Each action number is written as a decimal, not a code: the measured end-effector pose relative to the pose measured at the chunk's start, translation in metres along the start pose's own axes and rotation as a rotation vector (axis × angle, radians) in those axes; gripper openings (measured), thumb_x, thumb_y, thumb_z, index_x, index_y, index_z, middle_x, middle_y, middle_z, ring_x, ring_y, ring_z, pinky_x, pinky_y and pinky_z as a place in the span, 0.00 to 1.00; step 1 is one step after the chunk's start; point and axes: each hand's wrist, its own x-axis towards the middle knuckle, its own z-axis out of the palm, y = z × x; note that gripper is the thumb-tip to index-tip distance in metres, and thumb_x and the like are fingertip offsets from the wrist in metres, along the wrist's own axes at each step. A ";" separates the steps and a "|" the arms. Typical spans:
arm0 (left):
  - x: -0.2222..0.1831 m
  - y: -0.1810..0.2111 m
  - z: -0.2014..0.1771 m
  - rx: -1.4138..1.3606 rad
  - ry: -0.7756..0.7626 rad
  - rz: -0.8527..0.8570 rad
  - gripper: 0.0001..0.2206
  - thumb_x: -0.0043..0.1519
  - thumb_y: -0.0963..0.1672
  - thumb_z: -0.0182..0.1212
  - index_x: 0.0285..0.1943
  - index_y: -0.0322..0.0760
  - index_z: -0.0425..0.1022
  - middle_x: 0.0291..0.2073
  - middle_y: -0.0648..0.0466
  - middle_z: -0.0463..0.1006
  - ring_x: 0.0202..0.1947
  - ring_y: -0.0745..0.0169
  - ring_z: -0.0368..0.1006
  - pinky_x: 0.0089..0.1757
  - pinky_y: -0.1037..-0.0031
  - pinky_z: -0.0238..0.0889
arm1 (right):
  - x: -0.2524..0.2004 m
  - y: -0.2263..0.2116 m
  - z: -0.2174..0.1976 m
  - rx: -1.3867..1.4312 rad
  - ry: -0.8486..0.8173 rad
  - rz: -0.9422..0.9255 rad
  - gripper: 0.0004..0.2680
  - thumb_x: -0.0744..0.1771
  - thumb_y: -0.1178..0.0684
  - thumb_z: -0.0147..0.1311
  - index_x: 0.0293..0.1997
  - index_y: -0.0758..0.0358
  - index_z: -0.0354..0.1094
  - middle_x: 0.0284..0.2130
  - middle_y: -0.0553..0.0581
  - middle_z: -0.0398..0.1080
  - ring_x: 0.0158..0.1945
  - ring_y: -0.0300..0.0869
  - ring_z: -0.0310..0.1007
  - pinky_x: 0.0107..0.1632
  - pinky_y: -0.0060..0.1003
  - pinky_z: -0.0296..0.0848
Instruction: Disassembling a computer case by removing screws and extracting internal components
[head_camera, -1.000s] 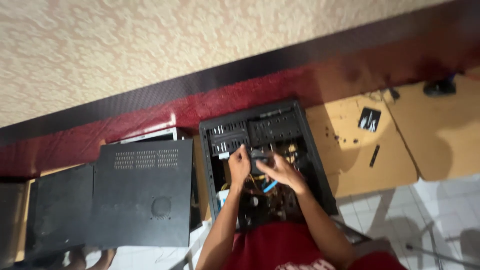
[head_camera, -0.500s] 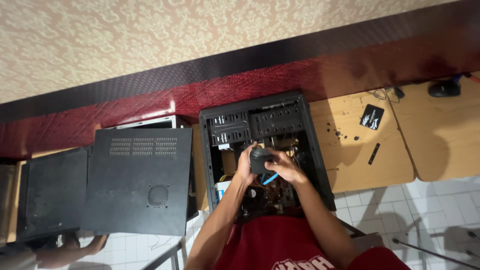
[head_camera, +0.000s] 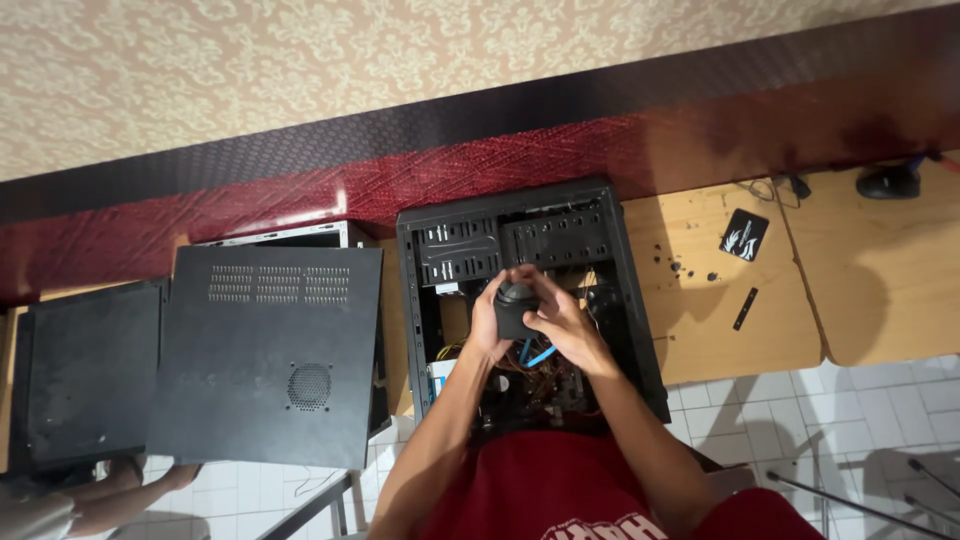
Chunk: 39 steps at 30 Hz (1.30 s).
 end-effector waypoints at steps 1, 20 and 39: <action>-0.001 0.004 0.004 0.088 0.003 0.078 0.14 0.66 0.49 0.54 0.52 0.40 0.80 0.39 0.50 0.83 0.40 0.64 0.77 0.45 0.78 0.68 | -0.002 -0.003 0.004 -0.023 -0.008 -0.010 0.31 0.63 0.51 0.68 0.74 0.60 0.53 0.68 0.60 0.59 0.73 0.48 0.52 0.71 0.67 0.38; 0.021 0.001 -0.048 0.584 0.270 0.562 0.11 0.74 0.46 0.44 0.59 0.49 0.72 0.42 0.49 0.79 0.46 0.58 0.73 0.53 0.66 0.65 | 0.019 -0.059 0.038 -0.460 -0.059 -0.150 0.18 0.55 0.52 0.78 0.43 0.65 0.75 0.51 0.65 0.77 0.56 0.52 0.74 0.61 0.47 0.67; -0.003 0.091 -0.083 1.671 0.721 0.794 0.16 0.58 0.45 0.61 0.52 0.48 0.63 0.52 0.46 0.63 0.53 0.34 0.70 0.53 0.52 0.67 | 0.132 -0.054 -0.089 -0.877 0.365 -0.481 0.11 0.61 0.58 0.71 0.45 0.51 0.78 0.48 0.53 0.78 0.53 0.48 0.77 0.57 0.40 0.73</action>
